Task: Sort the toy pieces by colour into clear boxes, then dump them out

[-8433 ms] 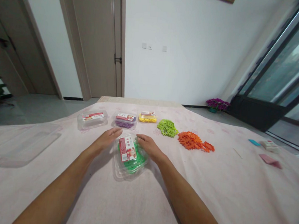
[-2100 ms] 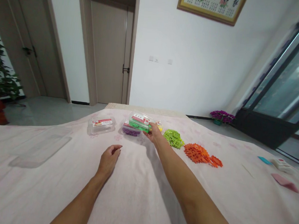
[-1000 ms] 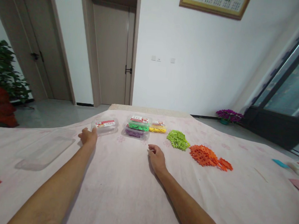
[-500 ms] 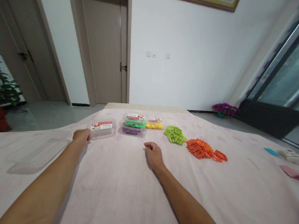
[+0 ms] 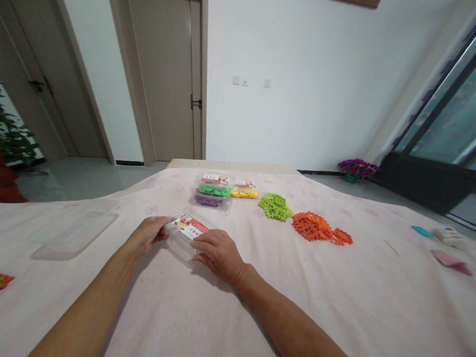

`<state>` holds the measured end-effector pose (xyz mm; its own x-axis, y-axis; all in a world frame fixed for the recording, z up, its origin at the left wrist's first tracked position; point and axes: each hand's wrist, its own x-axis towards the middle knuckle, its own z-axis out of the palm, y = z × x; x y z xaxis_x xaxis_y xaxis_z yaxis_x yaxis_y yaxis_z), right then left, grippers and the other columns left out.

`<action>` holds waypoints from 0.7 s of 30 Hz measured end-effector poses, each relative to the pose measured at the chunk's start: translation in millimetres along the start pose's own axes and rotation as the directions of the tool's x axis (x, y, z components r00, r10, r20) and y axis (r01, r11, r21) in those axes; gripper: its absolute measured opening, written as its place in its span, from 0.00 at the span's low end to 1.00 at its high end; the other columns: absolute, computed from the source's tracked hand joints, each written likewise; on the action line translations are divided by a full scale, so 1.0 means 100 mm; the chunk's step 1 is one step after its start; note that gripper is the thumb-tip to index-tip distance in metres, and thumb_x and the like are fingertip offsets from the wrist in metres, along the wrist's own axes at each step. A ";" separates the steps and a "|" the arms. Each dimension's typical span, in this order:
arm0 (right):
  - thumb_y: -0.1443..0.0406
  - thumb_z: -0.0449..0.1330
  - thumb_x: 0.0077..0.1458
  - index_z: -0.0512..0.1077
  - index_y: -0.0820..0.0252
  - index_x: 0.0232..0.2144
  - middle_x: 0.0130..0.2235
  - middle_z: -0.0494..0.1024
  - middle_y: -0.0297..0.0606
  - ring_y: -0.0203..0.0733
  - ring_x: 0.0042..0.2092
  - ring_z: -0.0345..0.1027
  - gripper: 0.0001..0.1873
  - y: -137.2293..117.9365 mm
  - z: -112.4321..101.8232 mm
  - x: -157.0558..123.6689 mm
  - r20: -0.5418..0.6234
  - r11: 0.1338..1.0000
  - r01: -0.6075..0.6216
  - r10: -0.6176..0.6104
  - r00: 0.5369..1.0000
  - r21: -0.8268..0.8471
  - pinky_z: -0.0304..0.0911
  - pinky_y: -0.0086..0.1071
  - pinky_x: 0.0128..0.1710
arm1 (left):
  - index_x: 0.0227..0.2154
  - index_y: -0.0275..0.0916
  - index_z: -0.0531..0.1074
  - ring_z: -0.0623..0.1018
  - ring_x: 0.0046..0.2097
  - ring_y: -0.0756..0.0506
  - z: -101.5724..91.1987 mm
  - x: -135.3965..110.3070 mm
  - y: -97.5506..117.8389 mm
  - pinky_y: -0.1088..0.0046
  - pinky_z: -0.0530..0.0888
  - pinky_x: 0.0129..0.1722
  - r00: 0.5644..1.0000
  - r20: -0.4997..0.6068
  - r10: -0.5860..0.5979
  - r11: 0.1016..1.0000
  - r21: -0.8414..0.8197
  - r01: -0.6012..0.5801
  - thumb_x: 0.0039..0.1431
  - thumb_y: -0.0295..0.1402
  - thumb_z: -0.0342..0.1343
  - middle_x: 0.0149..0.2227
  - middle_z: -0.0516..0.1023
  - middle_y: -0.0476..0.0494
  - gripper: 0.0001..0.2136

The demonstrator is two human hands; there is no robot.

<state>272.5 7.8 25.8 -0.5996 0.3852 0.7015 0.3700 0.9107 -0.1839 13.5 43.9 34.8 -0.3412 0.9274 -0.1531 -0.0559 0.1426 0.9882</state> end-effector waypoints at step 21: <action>0.59 0.51 0.66 0.77 0.53 0.45 0.45 0.82 0.42 0.46 0.47 0.75 0.16 0.09 -0.17 -0.04 -0.175 0.909 -0.397 0.414 0.893 0.123 0.67 0.40 0.52 | 0.54 0.39 0.71 0.78 0.50 0.41 0.54 -0.25 -0.18 0.63 0.71 0.53 0.910 0.350 0.224 0.962 -0.228 -0.149 0.54 0.47 0.62 0.50 0.79 0.37 0.28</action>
<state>290.6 12.1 32.6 -0.2584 0.6950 0.6710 0.4870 0.6936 -0.5309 73.9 37.1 21.2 0.0058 0.9965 0.0830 -0.2168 -0.0798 0.9729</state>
